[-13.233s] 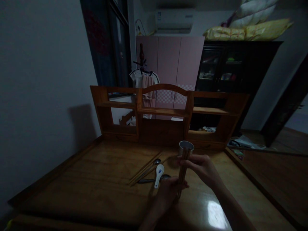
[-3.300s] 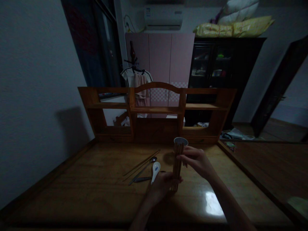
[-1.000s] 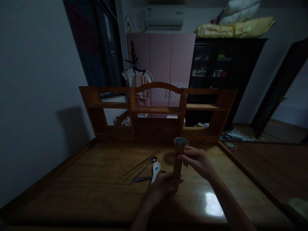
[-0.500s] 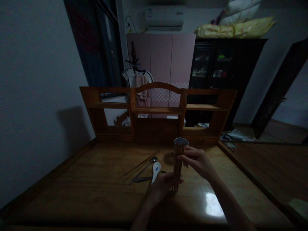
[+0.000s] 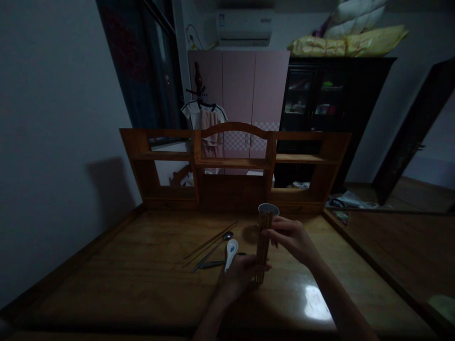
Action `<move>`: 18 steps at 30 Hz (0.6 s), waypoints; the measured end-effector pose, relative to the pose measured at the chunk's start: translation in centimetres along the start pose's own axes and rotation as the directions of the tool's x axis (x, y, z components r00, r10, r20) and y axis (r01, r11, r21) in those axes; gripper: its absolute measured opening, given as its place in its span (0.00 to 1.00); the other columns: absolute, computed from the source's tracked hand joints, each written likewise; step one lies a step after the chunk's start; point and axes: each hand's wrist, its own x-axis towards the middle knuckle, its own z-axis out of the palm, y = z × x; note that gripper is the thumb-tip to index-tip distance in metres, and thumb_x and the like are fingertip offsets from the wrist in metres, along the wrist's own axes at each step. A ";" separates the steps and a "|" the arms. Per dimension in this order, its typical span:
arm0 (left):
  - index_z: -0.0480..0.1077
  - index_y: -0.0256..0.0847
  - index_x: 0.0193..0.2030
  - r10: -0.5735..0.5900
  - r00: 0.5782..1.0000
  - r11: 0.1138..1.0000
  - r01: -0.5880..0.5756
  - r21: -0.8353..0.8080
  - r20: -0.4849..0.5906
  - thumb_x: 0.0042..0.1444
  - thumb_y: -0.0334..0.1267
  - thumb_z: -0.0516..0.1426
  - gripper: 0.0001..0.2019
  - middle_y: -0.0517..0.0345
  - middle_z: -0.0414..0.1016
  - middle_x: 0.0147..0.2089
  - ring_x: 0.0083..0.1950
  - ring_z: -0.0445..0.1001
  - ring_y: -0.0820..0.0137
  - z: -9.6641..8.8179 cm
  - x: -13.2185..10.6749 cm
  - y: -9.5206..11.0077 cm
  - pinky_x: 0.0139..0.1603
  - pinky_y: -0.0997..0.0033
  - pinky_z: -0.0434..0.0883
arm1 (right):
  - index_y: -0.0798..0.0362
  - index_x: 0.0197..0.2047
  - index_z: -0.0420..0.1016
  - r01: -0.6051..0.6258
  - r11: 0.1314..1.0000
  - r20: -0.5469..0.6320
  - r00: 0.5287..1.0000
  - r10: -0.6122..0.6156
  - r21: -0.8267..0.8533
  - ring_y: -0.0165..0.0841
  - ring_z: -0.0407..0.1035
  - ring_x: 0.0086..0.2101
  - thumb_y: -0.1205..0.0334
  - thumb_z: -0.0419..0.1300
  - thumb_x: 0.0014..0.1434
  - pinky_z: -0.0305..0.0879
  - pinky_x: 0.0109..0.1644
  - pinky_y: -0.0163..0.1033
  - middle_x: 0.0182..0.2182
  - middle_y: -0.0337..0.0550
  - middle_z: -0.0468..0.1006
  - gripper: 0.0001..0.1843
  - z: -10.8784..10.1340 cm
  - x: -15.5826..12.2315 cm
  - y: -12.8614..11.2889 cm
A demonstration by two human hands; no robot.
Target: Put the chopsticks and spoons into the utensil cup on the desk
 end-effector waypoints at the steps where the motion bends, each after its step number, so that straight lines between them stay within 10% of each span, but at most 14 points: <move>1: 0.79 0.37 0.44 0.004 1.000 1.000 -0.004 0.006 -0.004 0.50 0.51 0.61 0.21 0.54 0.81 0.40 0.41 0.75 0.62 0.0 0.0 0.0 0.42 0.68 0.68 | 0.55 0.26 0.78 0.004 1.000 -0.001 1.000 -0.004 -0.003 0.28 0.66 0.25 0.54 0.62 0.60 0.60 0.26 0.33 0.29 0.41 0.73 0.16 0.0 0.0 0.0; 18: 0.80 0.37 0.43 0.027 1.000 0.999 -0.027 -0.035 -0.005 0.52 0.47 0.62 0.17 0.52 0.82 0.42 0.44 0.76 0.60 0.0 -0.1 0.1 0.44 0.66 0.69 | 0.54 0.31 0.81 0.004 1.000 0.000 1.000 -0.004 0.002 0.28 0.66 0.25 0.52 0.62 0.60 0.62 0.25 0.34 0.32 0.43 0.75 0.14 0.0 0.1 0.2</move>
